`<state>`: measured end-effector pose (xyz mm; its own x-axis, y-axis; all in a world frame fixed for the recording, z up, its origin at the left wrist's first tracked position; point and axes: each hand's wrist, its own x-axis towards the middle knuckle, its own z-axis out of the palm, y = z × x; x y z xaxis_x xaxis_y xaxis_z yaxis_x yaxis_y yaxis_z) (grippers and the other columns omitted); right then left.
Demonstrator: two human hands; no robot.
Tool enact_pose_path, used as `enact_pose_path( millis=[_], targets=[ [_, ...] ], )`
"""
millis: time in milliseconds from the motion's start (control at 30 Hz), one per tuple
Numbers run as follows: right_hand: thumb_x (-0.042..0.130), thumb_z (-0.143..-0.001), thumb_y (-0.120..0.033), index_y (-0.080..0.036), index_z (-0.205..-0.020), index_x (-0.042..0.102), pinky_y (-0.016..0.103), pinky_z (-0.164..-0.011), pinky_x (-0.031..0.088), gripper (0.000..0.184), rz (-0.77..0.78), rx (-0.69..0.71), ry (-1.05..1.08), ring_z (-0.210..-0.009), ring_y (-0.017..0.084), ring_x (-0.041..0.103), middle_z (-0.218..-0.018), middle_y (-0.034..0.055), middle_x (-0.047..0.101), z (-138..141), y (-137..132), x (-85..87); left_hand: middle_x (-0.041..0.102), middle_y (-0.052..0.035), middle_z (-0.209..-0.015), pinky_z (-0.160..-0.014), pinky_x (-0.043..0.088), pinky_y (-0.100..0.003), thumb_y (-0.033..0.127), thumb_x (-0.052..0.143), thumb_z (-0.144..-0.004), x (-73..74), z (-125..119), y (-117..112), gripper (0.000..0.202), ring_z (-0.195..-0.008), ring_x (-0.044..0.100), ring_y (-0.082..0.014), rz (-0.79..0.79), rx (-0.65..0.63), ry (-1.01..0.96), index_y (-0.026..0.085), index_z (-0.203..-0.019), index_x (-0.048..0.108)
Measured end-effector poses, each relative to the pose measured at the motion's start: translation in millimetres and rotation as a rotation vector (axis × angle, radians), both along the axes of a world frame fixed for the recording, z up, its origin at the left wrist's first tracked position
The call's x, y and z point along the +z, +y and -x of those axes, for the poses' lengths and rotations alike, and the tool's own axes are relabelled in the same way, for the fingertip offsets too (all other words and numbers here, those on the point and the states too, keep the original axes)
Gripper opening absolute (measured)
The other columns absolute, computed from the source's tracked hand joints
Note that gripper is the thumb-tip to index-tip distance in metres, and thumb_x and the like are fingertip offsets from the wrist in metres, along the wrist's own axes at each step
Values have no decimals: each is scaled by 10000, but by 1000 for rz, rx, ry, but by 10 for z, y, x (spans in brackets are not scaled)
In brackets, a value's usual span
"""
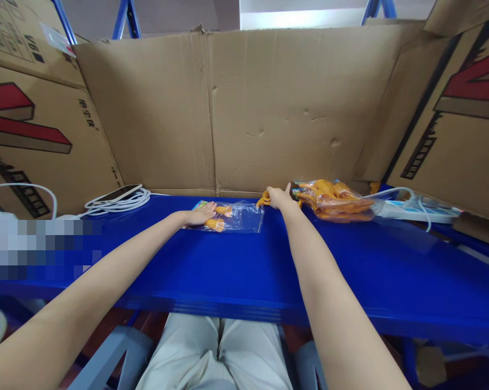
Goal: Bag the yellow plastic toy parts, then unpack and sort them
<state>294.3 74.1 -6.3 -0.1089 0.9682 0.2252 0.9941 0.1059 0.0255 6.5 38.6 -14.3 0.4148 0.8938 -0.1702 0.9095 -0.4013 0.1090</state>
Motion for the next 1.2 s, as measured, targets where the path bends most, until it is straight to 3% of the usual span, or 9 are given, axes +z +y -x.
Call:
enact_pose_path(
  millis=[100, 167, 300, 400, 500, 600, 767, 1067, 1200],
  targets=[
    [481, -833, -175, -173, -1090, 527, 621, -1057, 132, 262, -112, -3, 178, -1095, 261, 565, -1096, 129, 660, 75, 39, 66, 0, -119, -1565, -1161, 65, -352, 413, 102, -920, -51, 12, 63, 680, -1439, -28, -196, -8, 9, -11, 48, -1494, 97],
    [468, -856, -200, -166, -1084, 522, 594, -1038, 214, 237, -240, 28, 285, -1104, 262, 555, -1136, 137, 640, 108, 31, 155, 21, -112, -1565, -1161, 75, -366, 420, 109, -915, -89, 19, 109, 678, -1439, -13, -200, -22, 10, -25, 70, -1495, 111],
    [531, -859, -316, -137, -1113, 525, 374, -871, 430, 311, -345, 148, 366, -983, 234, 591, -1098, 146, 636, 147, -95, 462, 31, -107, -1566, -1161, 81, -379, 420, 97, -909, -132, 24, 161, 679, -1439, -5, -202, -34, 4, -27, 80, -1496, 119],
    [622, -804, -385, -138, -1038, 588, 316, -749, 451, 342, -143, 168, 271, -846, 216, 611, -956, 104, 662, 190, -256, 705, 15, -110, -1568, -1162, 79, -369, 411, 81, -912, -127, 22, 163, 680, -1440, -15, -195, -26, -10, -9, 62, -1494, 108],
    [734, -698, -382, -160, -947, 648, 302, -675, 457, 345, 351, 159, 174, -723, 189, 619, -816, 52, 669, 265, -417, 830, -6, -107, -1570, -1161, 67, -351, 412, 68, -914, -115, 27, 157, 683, -1441, -23, -186, -12, -18, 7, 57, -1497, 83],
    [817, -577, -394, -170, -875, 679, 304, -633, 466, 397, 660, 144, 138, -668, 181, 623, -728, 30, 662, 355, -525, 820, -15, -108, -1570, -1161, 59, -348, 426, 69, -913, -118, 39, 163, 695, -1442, -26, -188, -12, -17, 3, 51, -1498, 70],
    [833, -518, -405, -165, -814, 697, 284, -598, 466, 405, 701, 233, 69, -632, 172, 620, -645, 9, 647, 462, -532, 673, 6, -99, -1570, -1162, 65, -371, 435, 84, -907, -160, 54, 209, 694, -1442, -18, -193, -23, -21, -26, 77, -1502, 83],
    [684, -671, -172, -166, -1049, 703, 230, -700, 485, 379, 326, 301, 132, -843, 175, 652, -962, 40, 715, 509, -368, 379, 11, -92, -1569, -1162, 63, -387, 462, 87, -903, -159, 70, 239, 701, -1442, -12, -198, -21, -36, -21, 102, -1505, 90],
    [639, -730, -172, -155, -989, 715, 229, -716, 473, 271, 223, 297, 63, -851, 167, 652, -966, 57, 716, 502, -466, 366, -12, -106, -1568, -1163, 46, -352, 435, 84, -907, -144, 54, 210, 705, -1442, -26, -191, -19, -16, -9, 51, -1498, 92]
  ],
)
